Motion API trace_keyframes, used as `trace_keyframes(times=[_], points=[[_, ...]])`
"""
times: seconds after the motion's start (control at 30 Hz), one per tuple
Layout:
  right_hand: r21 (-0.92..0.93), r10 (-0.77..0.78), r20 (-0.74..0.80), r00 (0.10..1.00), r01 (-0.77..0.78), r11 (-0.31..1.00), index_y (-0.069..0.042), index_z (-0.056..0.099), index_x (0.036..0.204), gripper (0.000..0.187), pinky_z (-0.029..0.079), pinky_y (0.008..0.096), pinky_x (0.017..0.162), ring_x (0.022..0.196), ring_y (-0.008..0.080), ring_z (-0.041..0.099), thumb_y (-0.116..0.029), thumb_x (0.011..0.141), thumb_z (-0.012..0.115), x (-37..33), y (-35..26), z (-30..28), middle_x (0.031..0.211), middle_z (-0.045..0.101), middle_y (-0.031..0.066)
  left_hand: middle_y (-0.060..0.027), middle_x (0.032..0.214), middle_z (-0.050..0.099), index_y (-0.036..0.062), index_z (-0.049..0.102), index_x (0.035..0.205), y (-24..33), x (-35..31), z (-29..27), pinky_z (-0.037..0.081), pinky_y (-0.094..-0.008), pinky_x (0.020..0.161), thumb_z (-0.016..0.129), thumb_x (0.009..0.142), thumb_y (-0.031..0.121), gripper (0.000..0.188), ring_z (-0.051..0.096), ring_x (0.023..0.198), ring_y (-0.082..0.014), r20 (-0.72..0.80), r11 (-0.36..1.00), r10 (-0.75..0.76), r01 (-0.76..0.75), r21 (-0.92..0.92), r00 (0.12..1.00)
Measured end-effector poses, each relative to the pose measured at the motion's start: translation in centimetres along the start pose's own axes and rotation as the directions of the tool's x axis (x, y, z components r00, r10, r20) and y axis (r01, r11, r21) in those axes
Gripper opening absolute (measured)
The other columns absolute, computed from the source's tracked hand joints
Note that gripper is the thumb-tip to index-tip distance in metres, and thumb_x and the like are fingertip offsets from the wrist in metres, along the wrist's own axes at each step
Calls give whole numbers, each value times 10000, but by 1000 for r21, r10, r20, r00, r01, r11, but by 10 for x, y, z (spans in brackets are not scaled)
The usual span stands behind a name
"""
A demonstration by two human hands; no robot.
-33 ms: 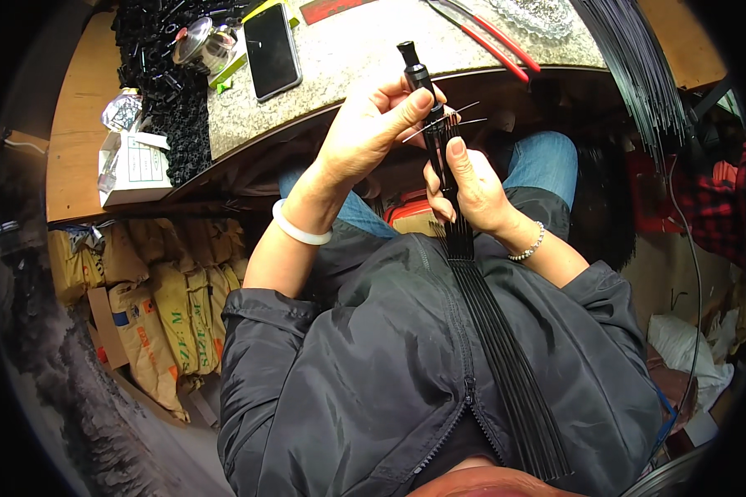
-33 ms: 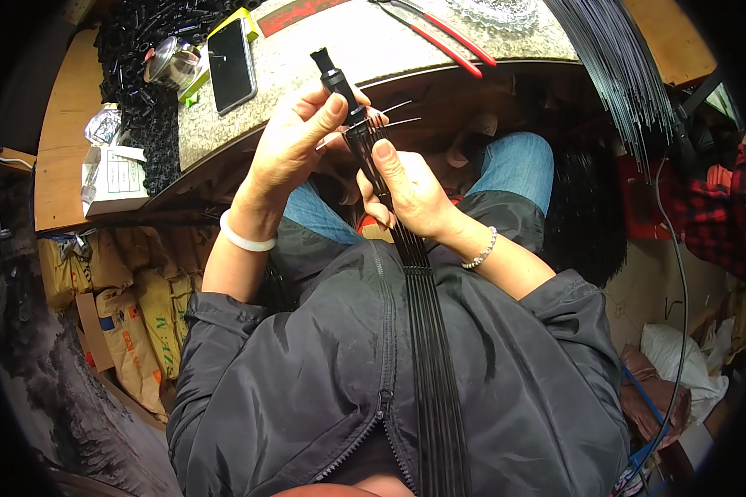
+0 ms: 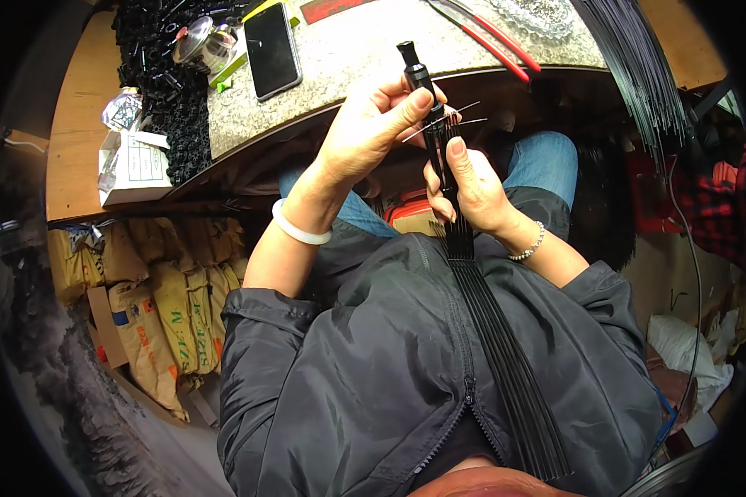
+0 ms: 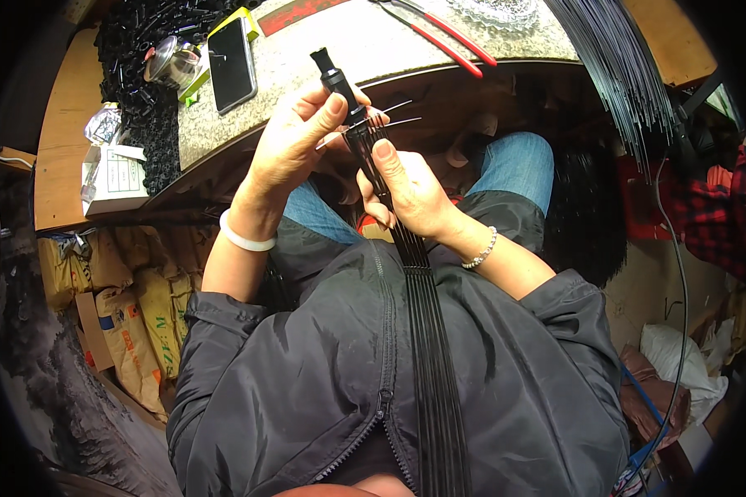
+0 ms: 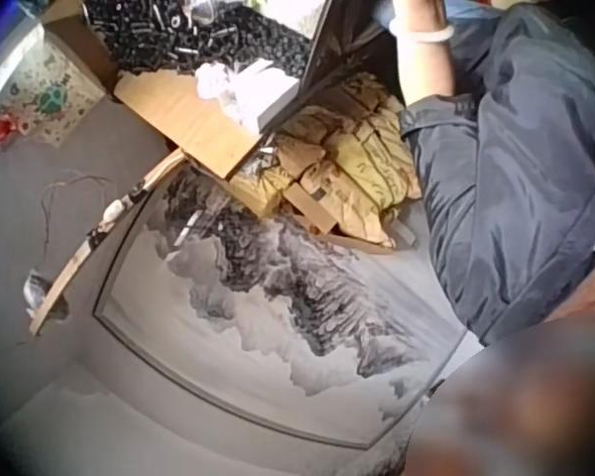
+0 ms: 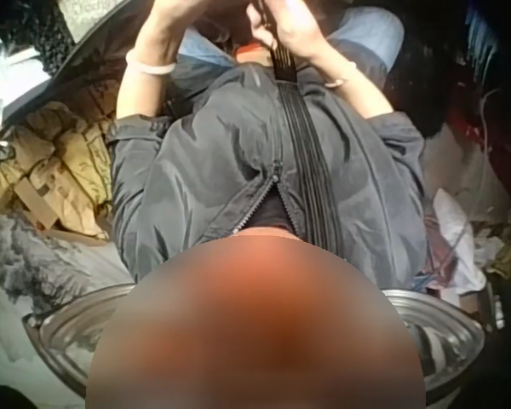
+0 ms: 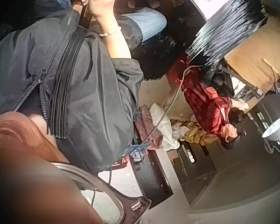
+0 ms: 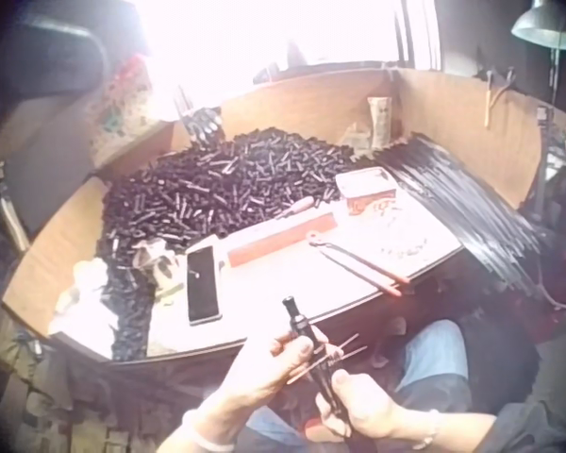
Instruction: Assembling black industrial components, likely wire harnesses, using pliers and manual dexterity at a workbench.
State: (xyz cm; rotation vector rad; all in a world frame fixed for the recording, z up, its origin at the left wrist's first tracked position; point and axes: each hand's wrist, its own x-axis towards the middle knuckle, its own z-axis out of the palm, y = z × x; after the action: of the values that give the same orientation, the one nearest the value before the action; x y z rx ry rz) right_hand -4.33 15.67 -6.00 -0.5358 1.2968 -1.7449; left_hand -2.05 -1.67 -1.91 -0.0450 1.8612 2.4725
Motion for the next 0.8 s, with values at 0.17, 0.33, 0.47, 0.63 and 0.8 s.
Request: trace_keyframes(times=[0.17, 0.33, 0.47, 0.63, 0.8], points=[[25, -8, -6, 1000, 8, 1000, -30, 501, 727, 646, 412, 244, 406, 387, 109, 442, -603, 936, 287, 0, 0, 2, 492, 460, 42, -74, 917, 677, 50, 613, 1024, 0, -1, -2, 492, -190, 631, 594, 916, 306, 279, 590, 708, -48, 17, 1000, -21, 21, -18, 1000], [41, -27, -4, 1000, 28, 999, -25, 513, 751, 639, 413, 237, 406, 384, 104, 437, -596, 937, 294, 1, 3, 0, 498, 450, 38, -153, 976, 646, -6, 581, 1048, -1, -2, -2, 553, -286, 717, 613, 898, 296, 339, 650, 882, -197, -8, 997, -22, 22, 67, 1000], [70, -34, 2, 999, 34, 997, 27, 542, 1001, 656, 422, 241, 408, 402, 99, 446, -582, 940, 305, -1, -3, 0, 543, 454, 27, -159, 984, 649, -6, 583, 1045, -5, -2, 1, 551, -283, 718, 604, 905, 294, 332, 652, 867, -191, -55, 997, -49, 52, 51, 997], [105, -55, -13, 998, 56, 993, 38, 525, 1099, 664, 425, 244, 408, 408, 100, 453, -570, 944, 308, -1, -4, 3, 559, 458, 28, -191, 1063, 634, -25, 556, 1134, -5, -5, -2, 542, -286, 759, 580, 911, 350, 437, 642, 936, -199, 24, 993, -64, 61, 97, 998], [93, -37, -20, 999, 39, 995, -8, 516, 800, 625, 409, 239, 392, 367, 115, 437, -575, 944, 297, -3, 1, -1, 482, 449, 48, -87, 1052, 634, -29, 501, 1249, -5, -16, 11, 521, -246, 772, 689, 848, 252, 524, 627, 907, -129, 115, 972, 172, -149, -181, 978]])
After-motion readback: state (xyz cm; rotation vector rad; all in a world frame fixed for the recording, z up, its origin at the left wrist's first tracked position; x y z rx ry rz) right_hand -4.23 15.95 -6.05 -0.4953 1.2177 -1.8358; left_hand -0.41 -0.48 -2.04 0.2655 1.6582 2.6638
